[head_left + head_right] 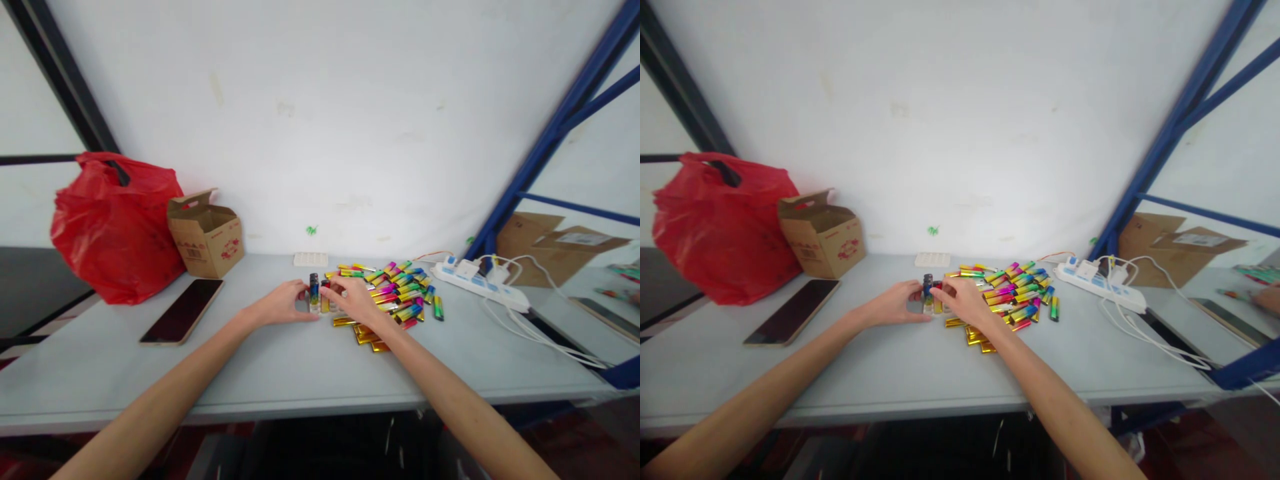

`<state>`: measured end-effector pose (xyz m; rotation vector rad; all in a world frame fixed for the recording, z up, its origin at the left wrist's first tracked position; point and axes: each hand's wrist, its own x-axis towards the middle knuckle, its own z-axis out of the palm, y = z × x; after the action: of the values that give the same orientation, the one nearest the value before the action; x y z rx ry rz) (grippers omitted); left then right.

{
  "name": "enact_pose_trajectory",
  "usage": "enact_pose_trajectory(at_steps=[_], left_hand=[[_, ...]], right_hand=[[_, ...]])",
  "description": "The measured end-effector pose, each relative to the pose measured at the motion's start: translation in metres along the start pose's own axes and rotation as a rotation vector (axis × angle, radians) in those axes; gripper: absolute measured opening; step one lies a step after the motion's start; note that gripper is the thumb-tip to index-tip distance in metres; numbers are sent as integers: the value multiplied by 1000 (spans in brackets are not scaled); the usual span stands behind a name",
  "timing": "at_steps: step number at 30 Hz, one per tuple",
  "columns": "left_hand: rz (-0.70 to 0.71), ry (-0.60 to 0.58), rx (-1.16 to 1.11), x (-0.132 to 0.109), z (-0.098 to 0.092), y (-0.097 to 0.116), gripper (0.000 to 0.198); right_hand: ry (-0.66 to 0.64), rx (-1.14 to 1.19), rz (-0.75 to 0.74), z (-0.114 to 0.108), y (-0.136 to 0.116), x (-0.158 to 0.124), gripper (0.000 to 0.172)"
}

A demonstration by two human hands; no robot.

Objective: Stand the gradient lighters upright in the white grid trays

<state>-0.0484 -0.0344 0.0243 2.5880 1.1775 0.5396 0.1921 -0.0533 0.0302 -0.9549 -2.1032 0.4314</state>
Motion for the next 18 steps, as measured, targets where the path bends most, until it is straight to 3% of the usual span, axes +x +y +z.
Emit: enact_pose_trajectory(at_steps=[6, 10, 14, 18], left_hand=[[5, 1, -24, 0, 1, -2, 59], [22, 3, -23, 1, 1, -3, 58], [6, 0, -25, 1, -1, 0, 56], [5, -2, -22, 1, 0, -2, 58]], right_hand=[[-45, -42, 44, 6, 0, -1, 34], [-117, -219, -3, 6, -6, 0, 27], [-162, -411, -38, 6, -15, 0, 32], [-133, -369, -17, 1, -10, 1, 38]])
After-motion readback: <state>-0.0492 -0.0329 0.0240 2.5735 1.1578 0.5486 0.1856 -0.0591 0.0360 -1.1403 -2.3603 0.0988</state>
